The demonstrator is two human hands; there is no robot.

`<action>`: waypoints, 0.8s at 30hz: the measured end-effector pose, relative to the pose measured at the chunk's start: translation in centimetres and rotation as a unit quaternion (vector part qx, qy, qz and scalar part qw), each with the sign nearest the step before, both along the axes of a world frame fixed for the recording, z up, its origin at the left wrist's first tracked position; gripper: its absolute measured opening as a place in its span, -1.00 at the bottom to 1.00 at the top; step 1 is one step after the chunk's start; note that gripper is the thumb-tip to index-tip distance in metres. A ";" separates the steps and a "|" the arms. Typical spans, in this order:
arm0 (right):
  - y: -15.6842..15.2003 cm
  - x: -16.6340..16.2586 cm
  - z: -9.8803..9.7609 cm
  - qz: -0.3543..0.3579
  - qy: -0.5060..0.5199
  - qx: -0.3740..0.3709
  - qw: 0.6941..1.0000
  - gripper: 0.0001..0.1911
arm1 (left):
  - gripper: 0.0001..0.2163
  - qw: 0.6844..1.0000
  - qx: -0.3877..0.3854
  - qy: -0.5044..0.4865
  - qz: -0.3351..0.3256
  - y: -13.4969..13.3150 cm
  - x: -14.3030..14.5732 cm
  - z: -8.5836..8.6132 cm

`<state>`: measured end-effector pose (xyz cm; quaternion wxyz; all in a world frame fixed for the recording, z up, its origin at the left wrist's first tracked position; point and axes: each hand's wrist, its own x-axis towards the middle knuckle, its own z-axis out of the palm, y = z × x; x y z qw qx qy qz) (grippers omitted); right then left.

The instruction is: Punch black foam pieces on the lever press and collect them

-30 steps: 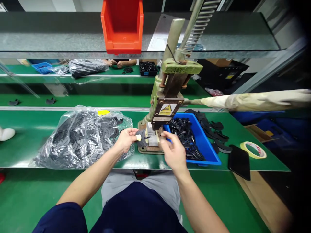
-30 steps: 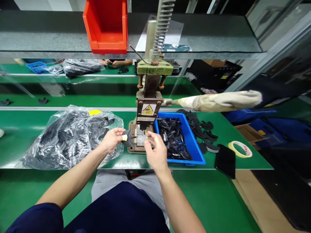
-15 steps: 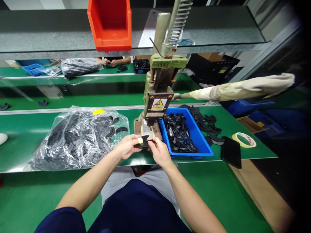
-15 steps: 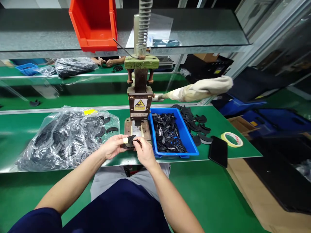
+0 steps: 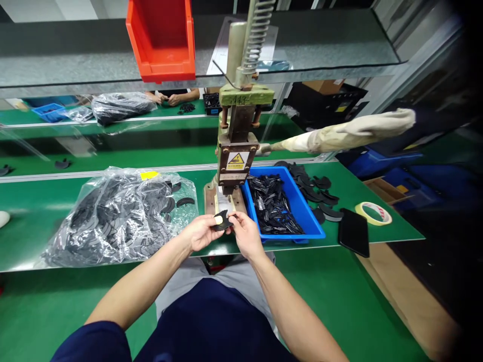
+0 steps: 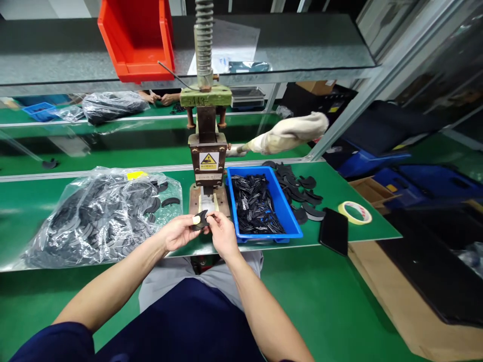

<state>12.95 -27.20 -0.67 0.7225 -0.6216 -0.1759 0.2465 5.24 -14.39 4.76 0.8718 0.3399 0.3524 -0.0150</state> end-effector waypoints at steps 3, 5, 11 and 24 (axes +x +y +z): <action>-0.1 0.0 0.4 0.024 0.043 0.037 0.998 -0.49 | -0.83 0.999 -0.042 0.006 0.006 0.5 0.2 0.1; -0.3 -0.1 0.7 0.033 0.059 0.053 0.996 -0.47 | -0.82 0.998 -0.060 0.010 0.005 0.9 0.1 0.0; -0.4 -0.6 0.7 0.044 0.054 0.054 0.996 -0.47 | -0.84 0.995 -0.085 0.042 -0.021 1.6 -0.2 -0.1; -0.3 -0.3 0.1 0.030 -0.030 0.000 0.999 -0.60 | -0.80 0.912 0.384 -0.143 0.014 2.8 -2.9 -2.2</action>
